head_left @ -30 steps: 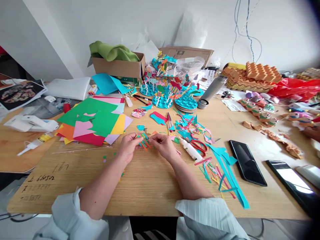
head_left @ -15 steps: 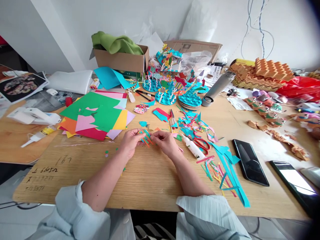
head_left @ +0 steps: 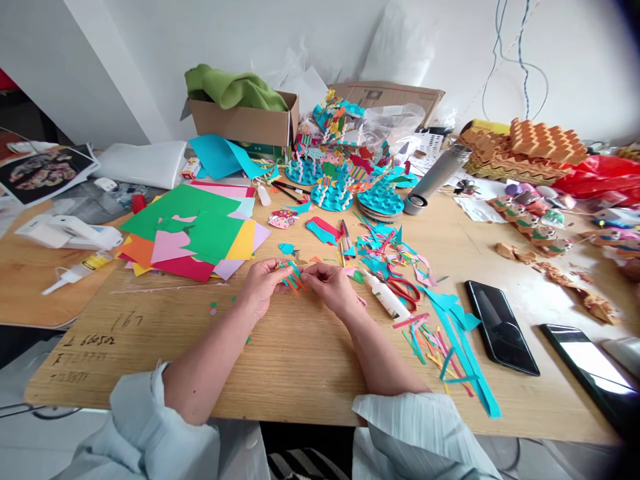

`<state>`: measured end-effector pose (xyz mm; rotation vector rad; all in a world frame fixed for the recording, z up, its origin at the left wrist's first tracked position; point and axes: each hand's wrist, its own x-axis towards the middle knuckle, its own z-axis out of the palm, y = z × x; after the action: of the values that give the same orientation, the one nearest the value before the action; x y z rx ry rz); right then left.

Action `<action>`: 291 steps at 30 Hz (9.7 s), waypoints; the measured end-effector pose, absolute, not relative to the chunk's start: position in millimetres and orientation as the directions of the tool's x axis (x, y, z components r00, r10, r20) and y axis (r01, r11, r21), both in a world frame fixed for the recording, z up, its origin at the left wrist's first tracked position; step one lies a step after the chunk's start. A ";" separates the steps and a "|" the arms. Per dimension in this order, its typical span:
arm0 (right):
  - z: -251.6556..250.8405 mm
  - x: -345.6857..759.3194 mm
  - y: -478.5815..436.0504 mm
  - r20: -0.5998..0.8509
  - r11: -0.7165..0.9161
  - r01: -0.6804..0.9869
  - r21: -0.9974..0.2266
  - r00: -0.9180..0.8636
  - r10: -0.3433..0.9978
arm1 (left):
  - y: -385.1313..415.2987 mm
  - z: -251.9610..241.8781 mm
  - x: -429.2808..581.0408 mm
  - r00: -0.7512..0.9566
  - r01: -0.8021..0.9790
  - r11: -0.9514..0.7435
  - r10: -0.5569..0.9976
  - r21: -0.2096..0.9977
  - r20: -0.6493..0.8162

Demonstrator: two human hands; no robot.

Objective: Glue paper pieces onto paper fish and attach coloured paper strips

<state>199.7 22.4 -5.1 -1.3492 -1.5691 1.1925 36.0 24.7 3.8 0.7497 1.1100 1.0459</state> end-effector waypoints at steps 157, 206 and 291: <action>3.4 199.8 21.1 -0.116 -0.100 0.127 -0.987 -0.120 0.986 | 19.9 7.4 39.9 0.158 -0.271 0.304 0.950 0.913 -0.270; 1.6 184.4 12.7 -0.113 -0.107 0.036 -0.994 -0.214 0.970 | 23.9 8.9 39.1 0.035 -0.678 0.270 0.941 0.683 -0.337; 30.3 367.7 6.7 -0.196 0.035 0.999 0.004 -0.033 0.980 | 28.2 10.0 34.7 -0.059 -0.653 0.172 0.959 0.737 -0.276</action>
<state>367.7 6.7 30.3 -2.2786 -2.3579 0.2207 34.7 28.2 10.0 0.4423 0.8876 1.3883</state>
